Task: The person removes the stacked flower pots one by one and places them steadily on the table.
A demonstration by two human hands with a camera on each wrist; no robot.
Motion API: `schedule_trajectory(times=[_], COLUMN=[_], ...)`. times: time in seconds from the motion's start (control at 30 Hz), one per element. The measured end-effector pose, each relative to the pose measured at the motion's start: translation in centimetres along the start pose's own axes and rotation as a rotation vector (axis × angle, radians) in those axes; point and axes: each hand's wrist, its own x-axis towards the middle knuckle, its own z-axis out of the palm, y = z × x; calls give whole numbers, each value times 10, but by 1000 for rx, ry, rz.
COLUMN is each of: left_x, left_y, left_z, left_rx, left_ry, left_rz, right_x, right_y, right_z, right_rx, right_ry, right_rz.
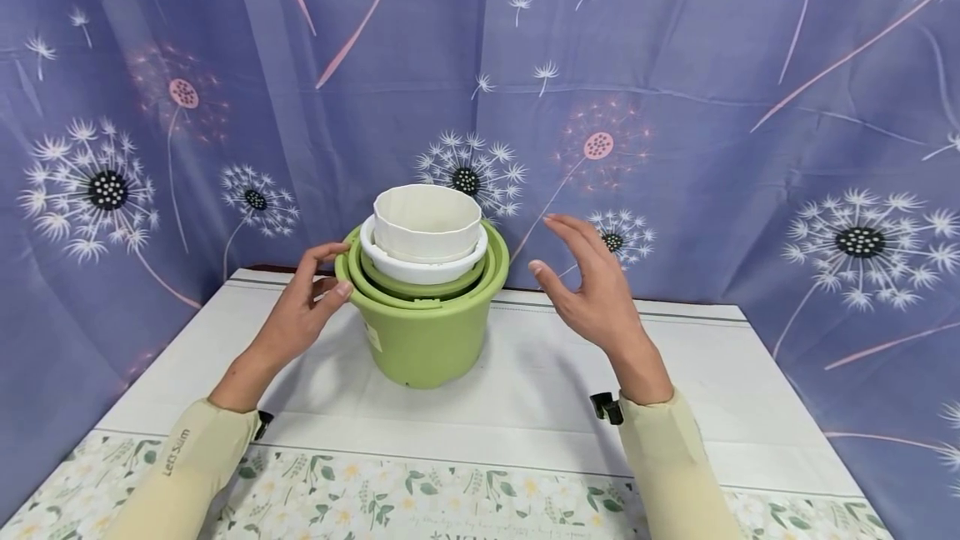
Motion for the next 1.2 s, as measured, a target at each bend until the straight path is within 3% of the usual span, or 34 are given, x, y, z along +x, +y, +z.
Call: schedule_trajectory(times=[0.87, 1.2], left_x=[0, 0], left_y=[0, 0], left_z=[-2, -1], left_rx=[11, -3], left_ry=[2, -4], left_rz=[0, -6], right_x=[18, 22], right_y=[-19, -24], right_z=[24, 32], right_rx=[94, 121], right_ry=[35, 19], right_rz=[-98, -100])
